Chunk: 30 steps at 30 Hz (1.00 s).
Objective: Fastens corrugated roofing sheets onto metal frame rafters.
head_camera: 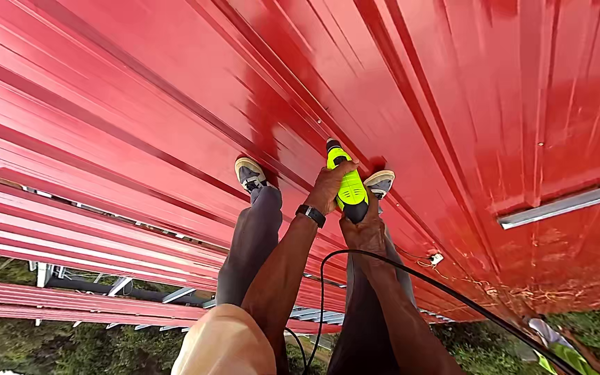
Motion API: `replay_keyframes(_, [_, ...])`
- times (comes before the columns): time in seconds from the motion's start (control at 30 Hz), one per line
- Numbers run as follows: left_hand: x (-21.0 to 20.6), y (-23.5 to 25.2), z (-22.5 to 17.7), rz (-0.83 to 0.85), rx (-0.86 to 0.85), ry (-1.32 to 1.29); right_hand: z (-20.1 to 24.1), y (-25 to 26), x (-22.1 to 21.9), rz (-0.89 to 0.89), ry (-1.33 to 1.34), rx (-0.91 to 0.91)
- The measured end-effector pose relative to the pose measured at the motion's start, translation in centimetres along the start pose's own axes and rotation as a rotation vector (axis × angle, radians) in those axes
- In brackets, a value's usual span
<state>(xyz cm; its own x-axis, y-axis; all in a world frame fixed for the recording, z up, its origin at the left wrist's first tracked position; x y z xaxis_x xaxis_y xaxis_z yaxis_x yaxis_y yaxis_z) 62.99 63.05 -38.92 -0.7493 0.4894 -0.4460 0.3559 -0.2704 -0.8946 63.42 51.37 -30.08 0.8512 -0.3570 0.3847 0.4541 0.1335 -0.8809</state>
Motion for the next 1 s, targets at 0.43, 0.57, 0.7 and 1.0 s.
replay_keyframes(0.43, [2.4,6.0,-0.9,-0.122,-0.126,-0.173,-2.1,7.3,-1.7,0.024,-0.011,0.089])
replay_keyframes(0.57, [2.5,6.2,-0.7,-0.088,-0.137,-0.191,-2.3,7.5,-1.8,0.017,-0.016,0.108])
replay_keyframes(0.7, [2.1,6.2,-1.1,-0.078,-0.148,-0.164,-2.0,7.4,-1.4,0.006,-0.043,0.103])
replay_keyframes(1.0, [2.7,6.7,-0.8,-0.086,-0.151,-0.192,-2.2,7.9,-1.6,0.016,-0.035,0.107])
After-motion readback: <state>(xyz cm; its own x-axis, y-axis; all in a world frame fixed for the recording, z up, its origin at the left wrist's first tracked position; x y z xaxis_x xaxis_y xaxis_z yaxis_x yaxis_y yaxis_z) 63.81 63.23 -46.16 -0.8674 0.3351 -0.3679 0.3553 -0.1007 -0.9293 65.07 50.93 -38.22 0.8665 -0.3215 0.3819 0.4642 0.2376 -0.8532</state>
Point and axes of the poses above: each hand's wrist, its own y-axis towards the middle knuckle, its own x-axis out of the back of the hand, z = x × y, the point moved 3 cm from there along y, towards the middle knuckle, and after that the axes turned 9 degrees about z, right-handed, at the moved point
